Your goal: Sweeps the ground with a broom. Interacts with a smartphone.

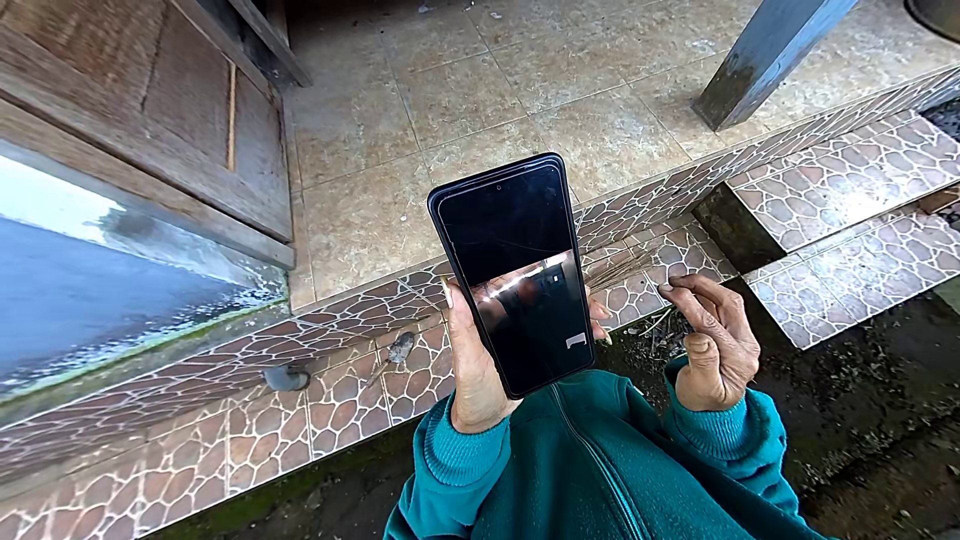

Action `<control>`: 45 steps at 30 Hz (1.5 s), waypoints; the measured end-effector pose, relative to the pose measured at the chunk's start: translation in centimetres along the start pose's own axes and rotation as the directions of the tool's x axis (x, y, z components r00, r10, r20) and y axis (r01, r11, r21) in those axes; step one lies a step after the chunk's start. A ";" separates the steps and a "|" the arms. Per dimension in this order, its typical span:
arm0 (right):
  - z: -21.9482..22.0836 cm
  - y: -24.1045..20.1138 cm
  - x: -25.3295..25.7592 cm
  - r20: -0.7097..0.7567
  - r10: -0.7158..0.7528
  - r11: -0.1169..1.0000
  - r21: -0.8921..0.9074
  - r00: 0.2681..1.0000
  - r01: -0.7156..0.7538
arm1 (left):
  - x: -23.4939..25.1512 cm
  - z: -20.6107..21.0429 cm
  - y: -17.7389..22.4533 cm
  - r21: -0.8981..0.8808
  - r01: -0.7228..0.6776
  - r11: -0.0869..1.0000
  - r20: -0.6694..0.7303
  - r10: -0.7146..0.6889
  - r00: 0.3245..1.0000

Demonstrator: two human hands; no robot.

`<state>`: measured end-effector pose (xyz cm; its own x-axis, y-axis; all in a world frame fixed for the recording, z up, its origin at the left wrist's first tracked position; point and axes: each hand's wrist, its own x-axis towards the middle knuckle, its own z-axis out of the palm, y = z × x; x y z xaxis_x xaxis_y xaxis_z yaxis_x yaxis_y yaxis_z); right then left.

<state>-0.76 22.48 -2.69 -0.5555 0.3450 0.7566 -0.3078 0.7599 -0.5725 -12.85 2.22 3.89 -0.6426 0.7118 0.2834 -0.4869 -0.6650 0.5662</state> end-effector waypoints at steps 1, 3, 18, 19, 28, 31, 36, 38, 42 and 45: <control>0.0 0.0 0.0 0.000 0.000 1.000 0.003 1.000 0.000 | 0.0 0.0 0.0 0.000 0.000 1.000 0.004 0.000 1.000; 0.0 0.0 0.0 0.001 0.000 1.000 0.002 1.000 0.000 | 0.0 0.0 0.0 0.000 -0.002 1.000 0.006 0.002 1.000; -0.2 0.1 -0.2 0.000 0.011 1.000 0.002 1.000 -0.011 | 0.0 0.2 -0.3 -0.016 0.002 1.000 0.004 -0.002 1.000; -0.2 0.1 -0.2 0.002 0.009 1.000 0.002 1.000 -0.009 | 0.0 0.1 -0.3 -0.011 0.004 1.000 0.005 -0.004 1.000; 0.0 0.2 0.0 -0.003 0.000 1.000 -0.001 1.000 0.000 | 0.0 0.2 -0.2 -0.028 0.012 1.000 0.002 -0.012 1.000; 0.1 0.2 0.1 0.002 -0.003 1.000 0.007 1.000 0.002 | 0.0 0.1 -0.2 -0.033 0.008 0.999 0.006 -0.008 1.000; 0.4 0.2 0.1 0.004 -0.004 1.000 0.010 1.000 0.004 | 0.0 0.1 -0.1 -0.027 0.000 1.000 0.014 0.001 1.000; 0.6 0.1 0.1 0.011 -0.003 1.000 0.007 1.000 0.003 | -0.1 0.0 -0.2 -0.038 0.006 0.999 0.010 -0.006 1.000; 0.7 0.0 0.2 0.019 -0.006 1.000 0.013 1.000 0.005 | 0.0 -0.2 -0.2 -0.019 0.015 1.000 -0.006 -0.015 1.000; 0.8 0.1 0.3 0.020 -0.016 1.000 0.023 1.000 0.016 | 0.2 -0.3 -0.2 -0.030 0.028 0.999 -0.027 -0.028 0.999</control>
<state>-1.57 22.22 -2.75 -0.5655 0.3217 0.7594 -0.3345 0.7522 -0.5677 -13.06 2.40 3.59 -0.6444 0.7240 0.2461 -0.5222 -0.6517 0.5502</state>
